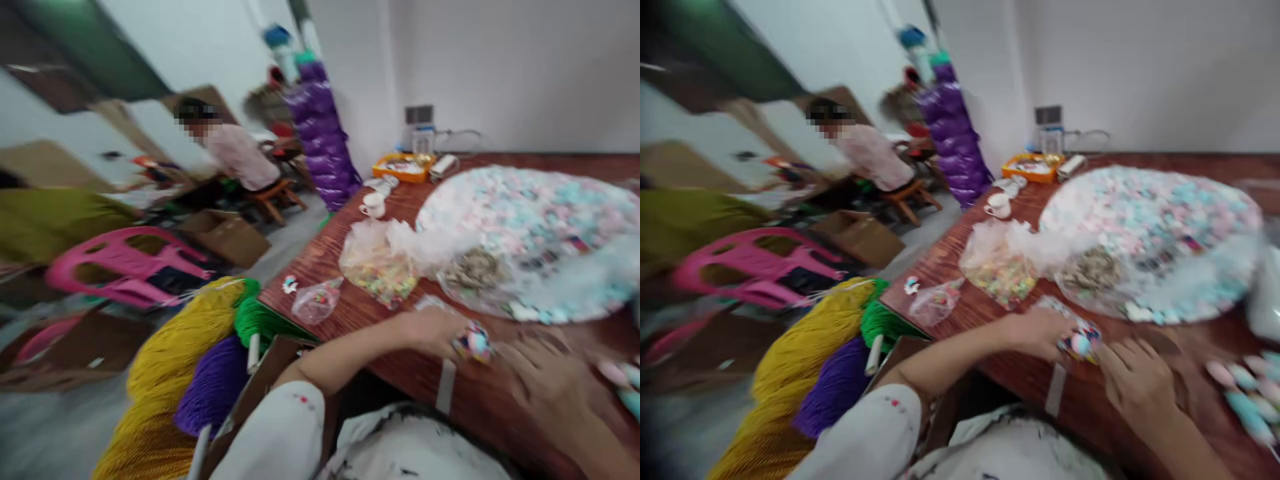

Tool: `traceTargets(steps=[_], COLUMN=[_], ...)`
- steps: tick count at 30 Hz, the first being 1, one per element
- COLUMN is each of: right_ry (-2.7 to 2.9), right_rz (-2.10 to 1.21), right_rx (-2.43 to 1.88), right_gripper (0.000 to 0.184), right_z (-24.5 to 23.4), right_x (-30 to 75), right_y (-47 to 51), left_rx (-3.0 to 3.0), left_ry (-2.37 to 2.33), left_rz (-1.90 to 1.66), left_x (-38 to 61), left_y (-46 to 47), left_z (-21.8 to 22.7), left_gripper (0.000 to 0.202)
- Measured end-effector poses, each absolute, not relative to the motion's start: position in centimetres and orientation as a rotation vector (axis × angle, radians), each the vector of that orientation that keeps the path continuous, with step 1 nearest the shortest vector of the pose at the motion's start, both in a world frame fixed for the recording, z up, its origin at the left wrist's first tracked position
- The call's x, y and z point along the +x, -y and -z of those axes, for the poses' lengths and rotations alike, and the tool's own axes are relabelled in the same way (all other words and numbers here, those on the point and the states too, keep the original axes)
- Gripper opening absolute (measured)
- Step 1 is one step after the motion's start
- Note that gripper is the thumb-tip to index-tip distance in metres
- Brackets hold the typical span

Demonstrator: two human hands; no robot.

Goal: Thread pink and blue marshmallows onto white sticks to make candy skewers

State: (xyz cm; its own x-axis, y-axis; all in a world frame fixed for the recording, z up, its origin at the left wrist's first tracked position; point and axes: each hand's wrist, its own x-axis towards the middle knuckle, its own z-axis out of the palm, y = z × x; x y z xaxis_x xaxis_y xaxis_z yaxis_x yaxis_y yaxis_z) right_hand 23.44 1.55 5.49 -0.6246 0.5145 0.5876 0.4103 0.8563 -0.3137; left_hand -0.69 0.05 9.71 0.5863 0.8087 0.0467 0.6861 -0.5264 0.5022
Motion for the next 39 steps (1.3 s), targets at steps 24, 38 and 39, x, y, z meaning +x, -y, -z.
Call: traceTargets(steps=[24,38,39], right_ry=[2.478,2.714,2.714], right_rz=[-0.839,-0.442,-0.413], right_rx=[-1.235,-1.125,-1.064], right_gripper=[0.030,0.028,0.028], right_z=[-9.1,-8.9,-8.8], right_x=[22.6,22.9,22.9], right_y=[-1.2,-1.3,-1.3], left_rx=[2.544,2.481,2.387], left_ry=[-1.574,-1.408,-1.330], left_rz=[-0.157,-0.081,-0.103], left_x=[-0.4,-1.3,-1.2], left_y=[0.6,1.0,1.0], left_z=[-5.3,-5.8,-6.0], left_gripper=[0.017,0.017,0.020])
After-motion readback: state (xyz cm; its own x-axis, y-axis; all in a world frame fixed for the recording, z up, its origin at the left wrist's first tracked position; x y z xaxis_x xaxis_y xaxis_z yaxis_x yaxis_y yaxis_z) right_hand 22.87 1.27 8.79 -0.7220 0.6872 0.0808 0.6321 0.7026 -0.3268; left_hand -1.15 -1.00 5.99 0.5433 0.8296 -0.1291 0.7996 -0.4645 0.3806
